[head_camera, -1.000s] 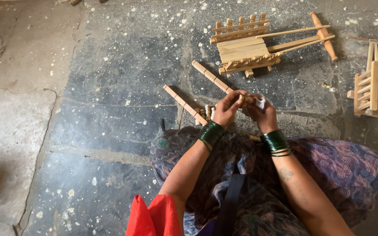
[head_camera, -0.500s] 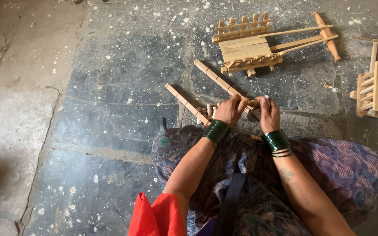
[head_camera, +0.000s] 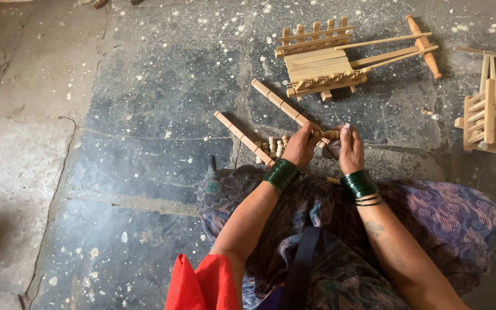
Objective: The person sits on the floor and wipes small wooden toy parts, including spindles, bars, and miniature cart frames, one at a time with a white cloth. They set each wiped piece aside and continue with the next piece, later lifting a larger wooden toy frame to wipe its bars.
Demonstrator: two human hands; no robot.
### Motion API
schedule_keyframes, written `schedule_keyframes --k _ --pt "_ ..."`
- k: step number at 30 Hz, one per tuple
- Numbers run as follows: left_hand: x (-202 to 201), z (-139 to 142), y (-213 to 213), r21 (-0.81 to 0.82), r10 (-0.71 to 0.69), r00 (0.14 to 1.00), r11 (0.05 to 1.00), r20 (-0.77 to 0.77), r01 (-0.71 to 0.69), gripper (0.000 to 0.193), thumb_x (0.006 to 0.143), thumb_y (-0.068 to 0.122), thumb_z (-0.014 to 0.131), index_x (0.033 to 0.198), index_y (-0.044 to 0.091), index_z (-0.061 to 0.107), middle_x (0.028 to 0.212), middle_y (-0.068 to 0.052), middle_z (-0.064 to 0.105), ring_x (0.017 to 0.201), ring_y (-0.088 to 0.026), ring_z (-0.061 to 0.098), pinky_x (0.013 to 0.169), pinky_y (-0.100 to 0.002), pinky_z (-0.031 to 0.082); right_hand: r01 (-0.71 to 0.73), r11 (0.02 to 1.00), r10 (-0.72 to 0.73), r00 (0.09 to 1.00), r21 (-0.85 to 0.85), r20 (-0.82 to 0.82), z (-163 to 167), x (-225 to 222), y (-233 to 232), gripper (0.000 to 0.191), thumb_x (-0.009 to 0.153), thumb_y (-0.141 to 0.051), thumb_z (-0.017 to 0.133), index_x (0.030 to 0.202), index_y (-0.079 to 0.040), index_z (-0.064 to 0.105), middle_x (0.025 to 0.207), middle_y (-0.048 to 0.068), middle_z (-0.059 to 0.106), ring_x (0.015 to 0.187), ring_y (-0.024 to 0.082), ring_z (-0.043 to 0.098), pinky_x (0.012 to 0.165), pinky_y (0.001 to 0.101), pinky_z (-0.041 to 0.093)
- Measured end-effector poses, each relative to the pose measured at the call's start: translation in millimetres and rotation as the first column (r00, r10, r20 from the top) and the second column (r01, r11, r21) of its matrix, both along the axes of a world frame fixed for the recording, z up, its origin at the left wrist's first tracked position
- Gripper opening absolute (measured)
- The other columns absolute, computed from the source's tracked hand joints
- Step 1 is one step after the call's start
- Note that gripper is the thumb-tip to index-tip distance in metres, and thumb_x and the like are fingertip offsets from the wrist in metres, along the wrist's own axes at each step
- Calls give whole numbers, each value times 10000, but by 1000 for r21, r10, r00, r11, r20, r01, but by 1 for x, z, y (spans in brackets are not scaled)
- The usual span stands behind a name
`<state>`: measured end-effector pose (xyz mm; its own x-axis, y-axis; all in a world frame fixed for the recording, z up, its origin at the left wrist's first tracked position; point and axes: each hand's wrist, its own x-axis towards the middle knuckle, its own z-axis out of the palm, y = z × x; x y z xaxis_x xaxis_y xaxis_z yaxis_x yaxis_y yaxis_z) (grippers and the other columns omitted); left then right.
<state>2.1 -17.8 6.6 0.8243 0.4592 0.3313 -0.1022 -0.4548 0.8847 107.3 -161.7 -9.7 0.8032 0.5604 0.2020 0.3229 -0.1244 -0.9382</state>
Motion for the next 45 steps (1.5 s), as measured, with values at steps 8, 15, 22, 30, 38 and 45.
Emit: schedule_keyframes --k 8,15,22,30,38,45 --pt "5 -14 -5 -58 111 991 992 -72 -115 204 942 125 654 1126 68 588 984 -184 705 865 -339 721 743 -432 590 -85 979 70 994 -183 -87 -5 16 2 533 1107 -509 354 1124 -84 675 1053 67 735 961 168 689 864 324 534" --pt "5 -29 -3 -175 211 897 939 -388 -296 276 911 284 723 1064 68 646 910 -190 762 821 -303 760 768 -404 601 -32 737 158 979 -675 126 7 46 0 381 974 -485 602 1064 -143 741 848 79 748 680 211 677 630 380 548" --pt "8 -32 9 -83 263 862 941 -434 -329 266 891 225 686 1109 83 631 937 -198 752 848 -327 752 794 -422 599 -416 183 198 903 -891 -382 -5 64 -27 340 985 -116 567 1312 -183 632 1010 150 808 764 239 746 661 374 623" --pt "9 -48 2 126 202 867 979 -455 -161 248 953 158 576 1162 167 709 998 -175 766 913 -366 750 871 -457 608 -444 -227 404 767 -867 -498 -18 -9 -20 532 1062 -453 367 1232 -94 721 1251 133 745 1090 244 715 967 429 515" --pt "2 -35 -6 98 -15 587 982 -809 160 428 895 249 654 1320 212 622 1283 -147 667 1177 -340 638 974 -469 541 -430 -115 723 582 -896 -372 -14 13 -5 376 942 -371 554 1218 -167 707 1224 126 728 1063 279 705 959 390 532" --pt "3 -40 -8 122 -25 552 966 -833 229 464 889 349 702 1325 217 612 1333 -110 629 1264 -338 572 1015 -490 504 -329 382 528 845 -864 -88 -4 27 -19 409 866 -161 556 1187 -260 789 1271 96 714 1129 265 678 1021 409 495"
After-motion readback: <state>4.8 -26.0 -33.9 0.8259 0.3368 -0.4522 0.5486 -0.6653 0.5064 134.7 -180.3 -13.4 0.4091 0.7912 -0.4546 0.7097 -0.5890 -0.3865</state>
